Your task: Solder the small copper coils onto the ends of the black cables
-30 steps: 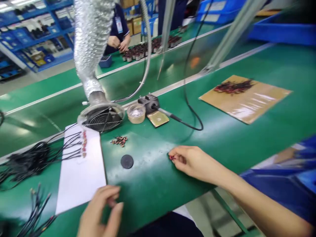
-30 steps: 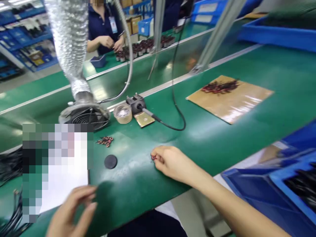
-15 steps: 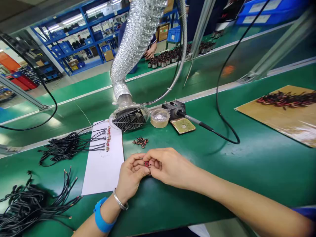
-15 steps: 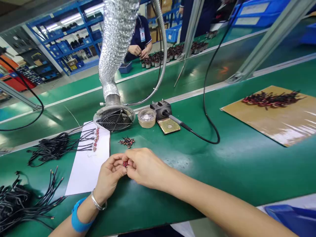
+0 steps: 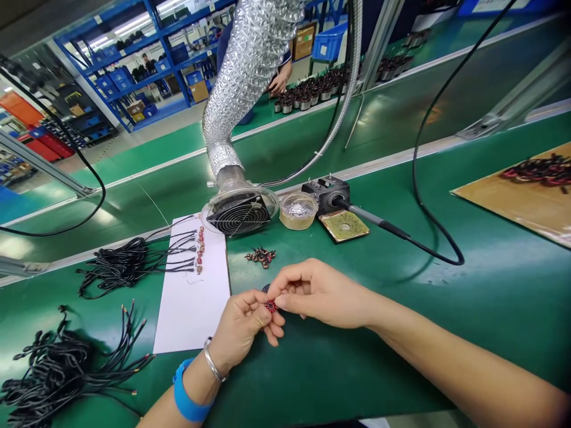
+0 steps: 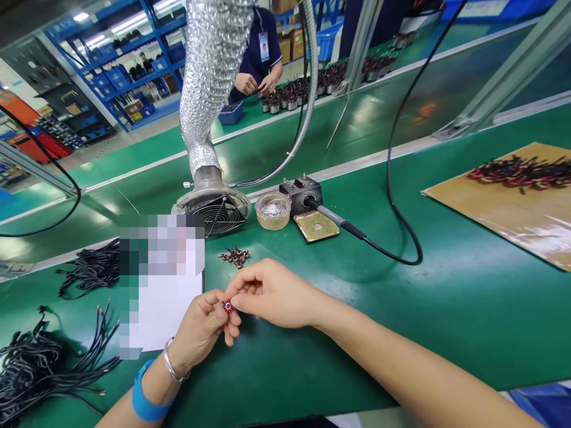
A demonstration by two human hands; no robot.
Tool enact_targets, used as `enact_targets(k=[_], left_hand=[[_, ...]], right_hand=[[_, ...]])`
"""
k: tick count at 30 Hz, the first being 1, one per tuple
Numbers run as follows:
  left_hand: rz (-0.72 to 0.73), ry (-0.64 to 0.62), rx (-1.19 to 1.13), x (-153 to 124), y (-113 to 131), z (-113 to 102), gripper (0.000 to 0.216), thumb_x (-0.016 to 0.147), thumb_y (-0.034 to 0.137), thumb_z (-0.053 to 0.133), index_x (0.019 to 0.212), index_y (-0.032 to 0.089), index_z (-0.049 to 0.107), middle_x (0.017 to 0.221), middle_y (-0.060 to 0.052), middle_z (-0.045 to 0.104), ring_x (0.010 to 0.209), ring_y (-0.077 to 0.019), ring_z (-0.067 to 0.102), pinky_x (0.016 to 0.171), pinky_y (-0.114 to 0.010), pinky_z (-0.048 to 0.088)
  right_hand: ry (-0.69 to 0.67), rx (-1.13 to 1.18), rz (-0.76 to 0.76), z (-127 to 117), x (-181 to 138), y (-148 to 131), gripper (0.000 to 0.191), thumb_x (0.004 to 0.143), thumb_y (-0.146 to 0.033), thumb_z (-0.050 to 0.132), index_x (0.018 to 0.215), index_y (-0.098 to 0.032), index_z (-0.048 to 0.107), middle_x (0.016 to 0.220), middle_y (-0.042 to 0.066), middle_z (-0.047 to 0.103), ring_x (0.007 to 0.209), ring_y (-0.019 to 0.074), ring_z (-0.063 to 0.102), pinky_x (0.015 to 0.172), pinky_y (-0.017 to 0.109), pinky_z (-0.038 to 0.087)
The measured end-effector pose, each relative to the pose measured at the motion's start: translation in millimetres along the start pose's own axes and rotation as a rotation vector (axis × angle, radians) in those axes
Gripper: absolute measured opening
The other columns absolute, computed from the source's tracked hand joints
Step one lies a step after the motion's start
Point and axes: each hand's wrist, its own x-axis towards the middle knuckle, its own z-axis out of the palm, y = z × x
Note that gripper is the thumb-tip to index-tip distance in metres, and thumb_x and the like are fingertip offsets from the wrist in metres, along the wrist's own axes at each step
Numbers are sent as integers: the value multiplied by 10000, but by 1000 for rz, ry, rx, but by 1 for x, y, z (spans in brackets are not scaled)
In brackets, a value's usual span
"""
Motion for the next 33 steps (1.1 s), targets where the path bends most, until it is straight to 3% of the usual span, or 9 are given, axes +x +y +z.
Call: enact_targets(k=[5,9,14,21,28,33], left_hand=[[5,12,-61,0,0,4,311,740,389,803,823,128,655,655,-15,713,498,-83,651,432,-134,513],[6,13,-75,-1,1,4,307,746,387,799,839,126,667,656,-18,710,503,-83,653,434,-126,504],[-12,19,-62,-2,3,4,332,738,404,800,827,116,661,645,-28,698,493,-92,646,426,-137,498],[-41,11,-11,-5,2,3,369,737,446,788,823,117,646,639,-26,680,490,-98,634,420,-152,497],[-46,-3,15,-5,0,2,375,748,458,776,832,118,643,639,-25,675,495,-97,632,424,-154,494],[-47,-5,20,-5,1,2,383,748,468,772,827,119,638,631,-22,668,490,-97,626,420,-155,487]], right_hand=[[149,-342,-139,3,-11,-13,159,882,-243,556,787,-158,651,746,12,639,625,98,520,585,219,414],[253,-475,-303,-5,-19,-22,167,925,-215,526,820,-175,649,793,14,628,678,107,543,623,225,428],[228,-617,-432,-11,-19,-25,207,909,-121,500,951,-185,692,851,39,660,796,145,608,725,264,475],[187,-683,-405,-12,-16,-28,356,833,-83,525,1172,-166,598,850,19,677,827,150,628,784,275,494],[156,-698,-402,-13,-16,-33,386,832,-77,506,1202,-163,568,838,8,687,859,156,633,863,306,485],[141,-735,-394,-11,-15,-32,390,830,-78,509,1205,-167,567,847,22,692,881,176,627,825,318,492]])
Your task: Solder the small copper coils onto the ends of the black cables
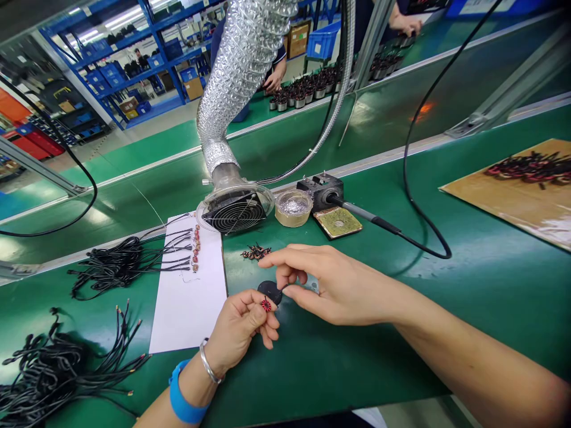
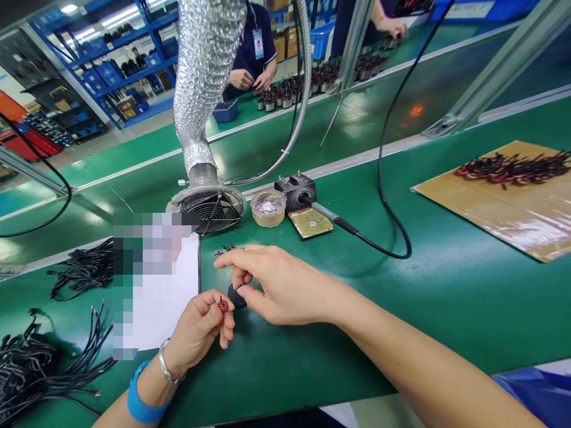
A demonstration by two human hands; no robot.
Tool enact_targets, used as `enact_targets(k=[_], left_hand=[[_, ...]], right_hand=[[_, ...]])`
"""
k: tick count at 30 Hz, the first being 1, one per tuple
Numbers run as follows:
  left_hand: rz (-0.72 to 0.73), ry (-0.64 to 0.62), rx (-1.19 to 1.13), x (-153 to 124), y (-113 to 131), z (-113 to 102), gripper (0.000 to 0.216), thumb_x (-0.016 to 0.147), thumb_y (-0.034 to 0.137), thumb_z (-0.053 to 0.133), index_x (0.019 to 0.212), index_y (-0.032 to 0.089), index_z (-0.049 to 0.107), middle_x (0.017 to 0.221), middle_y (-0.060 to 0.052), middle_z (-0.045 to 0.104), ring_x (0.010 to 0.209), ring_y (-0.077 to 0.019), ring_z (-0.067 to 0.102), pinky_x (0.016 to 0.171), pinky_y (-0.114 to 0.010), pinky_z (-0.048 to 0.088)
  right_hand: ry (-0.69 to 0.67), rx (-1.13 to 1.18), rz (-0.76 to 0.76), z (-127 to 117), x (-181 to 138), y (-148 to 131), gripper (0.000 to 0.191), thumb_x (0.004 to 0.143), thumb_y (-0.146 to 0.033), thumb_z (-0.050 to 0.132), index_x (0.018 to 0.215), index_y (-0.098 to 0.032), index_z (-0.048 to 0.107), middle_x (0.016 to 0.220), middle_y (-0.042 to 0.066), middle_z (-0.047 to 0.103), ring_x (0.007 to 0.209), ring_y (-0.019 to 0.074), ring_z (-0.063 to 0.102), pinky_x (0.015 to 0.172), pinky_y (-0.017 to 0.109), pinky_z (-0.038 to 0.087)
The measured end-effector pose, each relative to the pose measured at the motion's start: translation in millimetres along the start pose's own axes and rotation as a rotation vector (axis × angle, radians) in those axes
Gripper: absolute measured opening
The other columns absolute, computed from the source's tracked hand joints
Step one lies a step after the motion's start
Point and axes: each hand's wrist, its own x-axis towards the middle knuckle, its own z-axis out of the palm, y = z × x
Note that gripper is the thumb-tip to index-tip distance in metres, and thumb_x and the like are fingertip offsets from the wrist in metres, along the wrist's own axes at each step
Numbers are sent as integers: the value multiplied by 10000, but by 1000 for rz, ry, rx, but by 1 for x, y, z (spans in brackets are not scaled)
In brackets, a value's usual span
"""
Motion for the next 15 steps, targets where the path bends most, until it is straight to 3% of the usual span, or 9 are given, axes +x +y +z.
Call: enact_targets(k=[6,10,15], left_hand=[[12,5,-29,0,-1,2,360,747,441,782,820,129,619,649,-17,674,504,-96,630,435,-160,492],[6,36,-43,0,-2,4,383,725,449,798,830,128,615,658,-18,676,508,-95,626,448,-164,490],[27,45,-66,0,-3,6,388,716,450,805,822,133,606,633,4,653,513,-78,612,461,-149,480]], right_hand=[[-10,-42,-34,5,-4,0,403,820,-88,571,1210,-186,570,988,57,695,969,202,618,843,336,508],[123,-65,-70,6,-7,-2,182,829,-131,577,992,-197,624,1158,99,649,1170,242,546,944,385,480],[122,-71,-93,17,-8,-4,71,870,-161,568,835,-191,622,1177,115,626,1168,250,512,918,386,480]])
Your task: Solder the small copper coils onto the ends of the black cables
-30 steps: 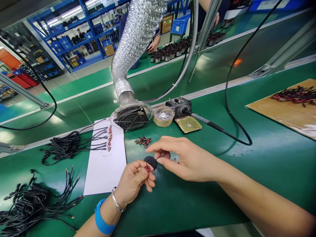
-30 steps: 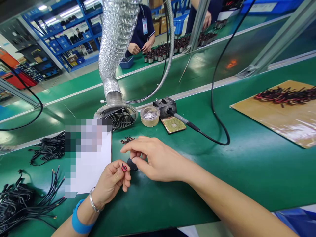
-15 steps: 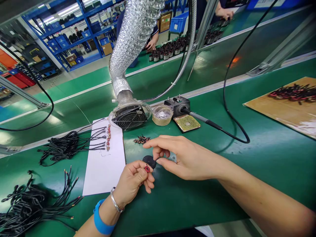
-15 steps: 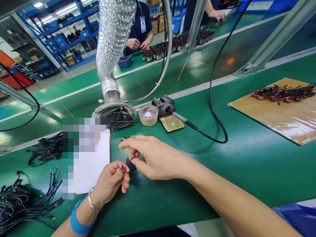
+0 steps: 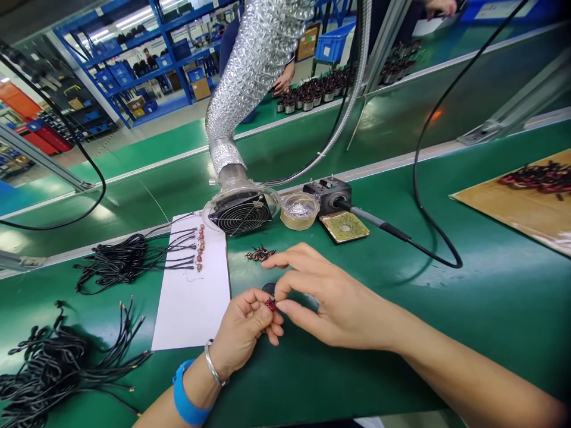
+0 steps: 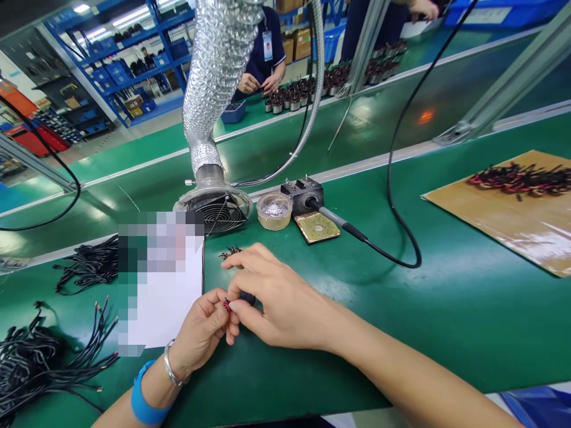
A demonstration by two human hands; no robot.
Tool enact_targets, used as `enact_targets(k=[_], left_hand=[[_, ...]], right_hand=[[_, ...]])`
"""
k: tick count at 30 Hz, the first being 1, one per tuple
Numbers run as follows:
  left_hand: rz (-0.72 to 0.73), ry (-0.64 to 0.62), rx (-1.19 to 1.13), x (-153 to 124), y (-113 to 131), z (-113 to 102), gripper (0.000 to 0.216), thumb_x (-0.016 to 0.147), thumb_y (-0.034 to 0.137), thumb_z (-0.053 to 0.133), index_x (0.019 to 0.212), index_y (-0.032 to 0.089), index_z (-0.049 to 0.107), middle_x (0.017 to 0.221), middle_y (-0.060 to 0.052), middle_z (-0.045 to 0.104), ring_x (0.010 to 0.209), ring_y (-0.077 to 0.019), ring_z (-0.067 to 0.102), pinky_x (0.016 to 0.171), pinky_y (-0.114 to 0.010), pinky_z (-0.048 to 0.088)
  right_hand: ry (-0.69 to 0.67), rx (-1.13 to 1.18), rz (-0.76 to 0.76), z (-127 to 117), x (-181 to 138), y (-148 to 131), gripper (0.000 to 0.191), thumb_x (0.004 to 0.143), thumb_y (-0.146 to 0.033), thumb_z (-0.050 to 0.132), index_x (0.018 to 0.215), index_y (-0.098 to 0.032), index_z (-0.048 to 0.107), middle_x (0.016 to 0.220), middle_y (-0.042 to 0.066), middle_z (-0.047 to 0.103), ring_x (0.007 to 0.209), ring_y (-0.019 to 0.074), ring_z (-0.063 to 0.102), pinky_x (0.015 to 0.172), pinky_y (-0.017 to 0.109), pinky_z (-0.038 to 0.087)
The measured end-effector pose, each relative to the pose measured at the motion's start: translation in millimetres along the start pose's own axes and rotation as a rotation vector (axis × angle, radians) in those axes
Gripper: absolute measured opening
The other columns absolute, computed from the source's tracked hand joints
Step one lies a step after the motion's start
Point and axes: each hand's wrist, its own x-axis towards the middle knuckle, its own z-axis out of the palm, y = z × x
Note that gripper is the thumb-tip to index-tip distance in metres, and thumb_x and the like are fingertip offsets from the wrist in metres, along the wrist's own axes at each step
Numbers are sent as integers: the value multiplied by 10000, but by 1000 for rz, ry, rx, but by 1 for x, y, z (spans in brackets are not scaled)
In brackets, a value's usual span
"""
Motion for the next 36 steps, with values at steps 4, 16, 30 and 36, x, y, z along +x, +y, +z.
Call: enact_targets(k=[4,16,30,36], left_hand=[[-3,26,-26,-1,1,0,367,707,400,826,838,136,609,671,-8,674,535,-83,624,464,-150,476],[66,86,-14,-5,21,-9,322,674,266,857,858,135,628,770,-28,696,633,-103,663,544,-173,517],[89,163,208,-2,15,-9,305,722,310,817,898,125,648,800,-53,713,646,-110,663,593,-208,544],[76,151,258,-2,11,-5,319,729,334,809,909,126,647,771,-41,700,672,-116,661,603,-214,557]], right_hand=[[7,-64,-48,-5,-5,5,113,909,-154,511,830,-197,580,1208,110,614,1162,245,498,929,391,465],[-201,-579,454,33,64,115,239,933,-270,500,966,-184,721,843,86,734,787,222,676,709,311,474],[-143,-412,378,5,13,59,109,932,-175,444,903,-163,549,814,47,652,667,139,604,621,238,458],[-27,70,63,0,0,17,249,896,-82,428,918,-183,654,838,34,643,751,121,600,665,228,464]])
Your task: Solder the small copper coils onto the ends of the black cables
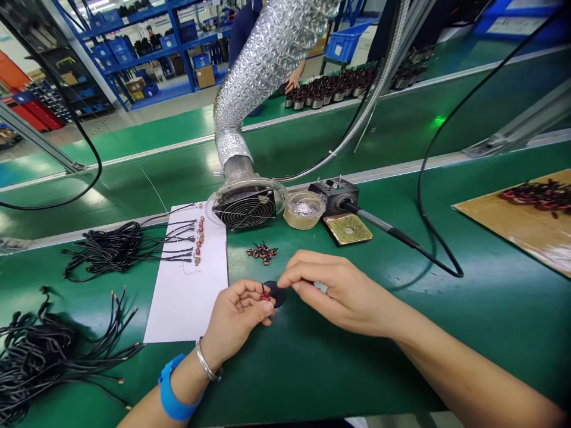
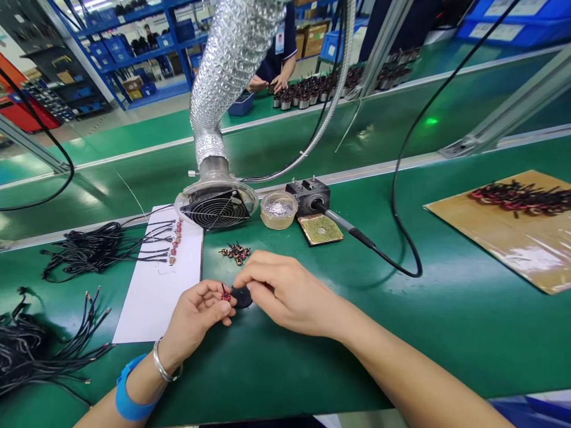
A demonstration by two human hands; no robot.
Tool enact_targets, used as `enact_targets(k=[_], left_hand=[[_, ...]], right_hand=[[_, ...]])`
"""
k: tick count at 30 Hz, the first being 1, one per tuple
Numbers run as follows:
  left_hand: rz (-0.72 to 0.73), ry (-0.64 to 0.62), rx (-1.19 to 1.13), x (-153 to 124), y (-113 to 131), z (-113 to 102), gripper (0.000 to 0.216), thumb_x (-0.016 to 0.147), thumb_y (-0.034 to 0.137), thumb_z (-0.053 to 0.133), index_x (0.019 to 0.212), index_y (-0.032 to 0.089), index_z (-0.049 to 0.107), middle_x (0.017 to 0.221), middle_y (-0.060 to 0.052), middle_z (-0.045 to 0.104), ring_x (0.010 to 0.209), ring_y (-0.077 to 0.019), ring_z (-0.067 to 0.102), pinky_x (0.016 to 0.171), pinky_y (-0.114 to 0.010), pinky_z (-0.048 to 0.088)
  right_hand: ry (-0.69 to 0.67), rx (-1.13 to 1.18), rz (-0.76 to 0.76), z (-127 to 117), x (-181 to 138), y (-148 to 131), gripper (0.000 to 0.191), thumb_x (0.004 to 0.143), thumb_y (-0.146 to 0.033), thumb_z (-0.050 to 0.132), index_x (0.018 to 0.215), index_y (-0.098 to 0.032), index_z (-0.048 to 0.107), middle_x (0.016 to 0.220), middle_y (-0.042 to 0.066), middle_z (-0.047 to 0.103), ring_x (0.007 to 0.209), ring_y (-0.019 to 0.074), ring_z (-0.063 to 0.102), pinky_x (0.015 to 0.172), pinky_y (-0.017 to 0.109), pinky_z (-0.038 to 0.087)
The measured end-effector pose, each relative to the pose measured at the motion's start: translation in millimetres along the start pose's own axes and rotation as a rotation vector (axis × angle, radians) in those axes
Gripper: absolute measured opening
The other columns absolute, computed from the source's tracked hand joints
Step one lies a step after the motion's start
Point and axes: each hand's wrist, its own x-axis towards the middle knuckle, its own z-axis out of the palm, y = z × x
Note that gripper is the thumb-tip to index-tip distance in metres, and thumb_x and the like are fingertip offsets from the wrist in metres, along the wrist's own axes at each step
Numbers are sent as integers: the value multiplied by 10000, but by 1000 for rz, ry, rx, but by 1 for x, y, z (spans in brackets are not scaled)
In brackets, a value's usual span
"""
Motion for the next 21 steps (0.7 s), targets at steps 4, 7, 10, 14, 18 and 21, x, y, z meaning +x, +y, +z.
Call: enact_targets(k=[4,7,10,14,18,21], left_hand=[[11,-21,38,0,-4,0,306,753,340,789,929,133,649,780,-39,696,682,-117,655,628,-229,562],[9,-28,67,-1,-6,-1,304,757,334,783,944,135,649,787,-40,692,672,-117,647,642,-244,563],[11,-33,84,-2,-6,-1,296,762,330,777,943,135,647,792,-42,688,673,-117,638,647,-247,560],[9,-43,94,-3,-7,1,298,760,319,774,952,132,643,784,-40,682,665,-112,624,648,-250,558],[7,-30,96,-3,-7,1,295,755,307,776,952,132,642,785,-38,676,661,-109,620,645,-246,557],[6,-28,96,-3,-5,0,300,746,318,780,942,136,645,766,-26,668,649,-108,621,640,-242,561]], right_hand=[[33,66,-3,5,1,-3,253,854,-79,485,997,-167,674,770,20,633,664,107,571,585,215,456],[46,86,45,6,1,-2,299,825,-87,527,1097,-159,629,752,-2,630,620,95,547,565,208,461],[46,76,45,5,0,-2,324,811,-82,538,1117,-164,606,744,-15,631,629,91,549,576,203,464],[50,37,8,5,1,-4,341,820,-83,533,1148,-154,590,736,-18,637,662,97,558,625,211,472],[33,14,-20,7,2,-4,364,819,-72,534,1168,-158,584,746,-16,646,679,107,559,655,224,471],[16,5,-24,9,2,-1,373,812,-69,534,1168,-164,591,738,-14,645,691,119,565,642,231,462]])
